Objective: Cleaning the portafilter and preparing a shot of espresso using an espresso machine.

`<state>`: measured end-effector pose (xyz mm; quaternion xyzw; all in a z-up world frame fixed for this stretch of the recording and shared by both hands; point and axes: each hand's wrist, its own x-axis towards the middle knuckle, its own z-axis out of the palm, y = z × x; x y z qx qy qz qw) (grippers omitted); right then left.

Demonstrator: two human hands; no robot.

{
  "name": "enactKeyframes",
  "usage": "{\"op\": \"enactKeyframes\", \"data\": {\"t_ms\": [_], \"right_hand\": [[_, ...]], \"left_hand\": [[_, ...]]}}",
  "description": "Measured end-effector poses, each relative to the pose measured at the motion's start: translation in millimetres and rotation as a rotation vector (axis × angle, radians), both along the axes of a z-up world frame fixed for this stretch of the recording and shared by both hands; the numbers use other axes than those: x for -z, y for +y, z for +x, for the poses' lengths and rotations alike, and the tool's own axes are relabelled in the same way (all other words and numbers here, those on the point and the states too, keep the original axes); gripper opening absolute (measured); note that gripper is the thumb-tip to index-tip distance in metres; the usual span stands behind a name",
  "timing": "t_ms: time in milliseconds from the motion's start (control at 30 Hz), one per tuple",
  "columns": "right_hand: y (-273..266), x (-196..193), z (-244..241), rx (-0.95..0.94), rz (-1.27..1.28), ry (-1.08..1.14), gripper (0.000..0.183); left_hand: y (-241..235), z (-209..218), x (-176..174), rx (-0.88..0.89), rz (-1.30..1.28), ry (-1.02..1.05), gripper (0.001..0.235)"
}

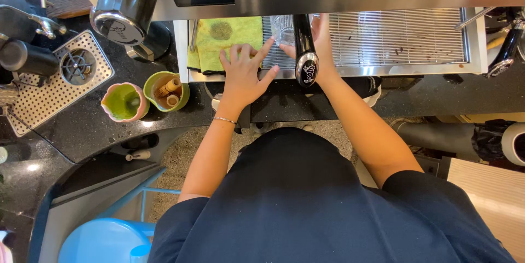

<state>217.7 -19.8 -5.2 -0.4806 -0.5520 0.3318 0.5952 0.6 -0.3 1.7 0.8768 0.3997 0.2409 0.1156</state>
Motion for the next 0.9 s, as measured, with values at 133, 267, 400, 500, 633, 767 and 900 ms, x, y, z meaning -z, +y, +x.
{"op": "enactKeyframes", "data": {"t_ms": [133,267,400,500,633,767,900], "right_hand": [[1,8,2,0.050,0.013,-0.059,0.107],[1,7,2,0.061,-0.038,-0.077,0.104],[-1,2,0,0.052,-0.015,-0.058,0.105],[1,4,0,0.054,-0.004,-0.086,0.103],[1,9,0,0.062,-0.007,-0.086,0.095],[1,11,1,0.114,-0.076,-0.110,0.092],[-1,9,1,0.100,-0.066,-0.143,0.088]], "left_hand": [[-1,0,0,-0.004,-0.018,0.030,0.070],[2,0,3,0.002,0.008,0.052,0.075],[1,0,4,0.007,0.009,0.055,0.075],[1,0,4,0.006,0.017,0.048,0.076],[0,-1,5,0.002,0.012,0.038,0.076],[-1,-1,5,0.000,0.017,0.027,0.077],[0,0,8,-0.003,0.035,0.017,0.077]]}}
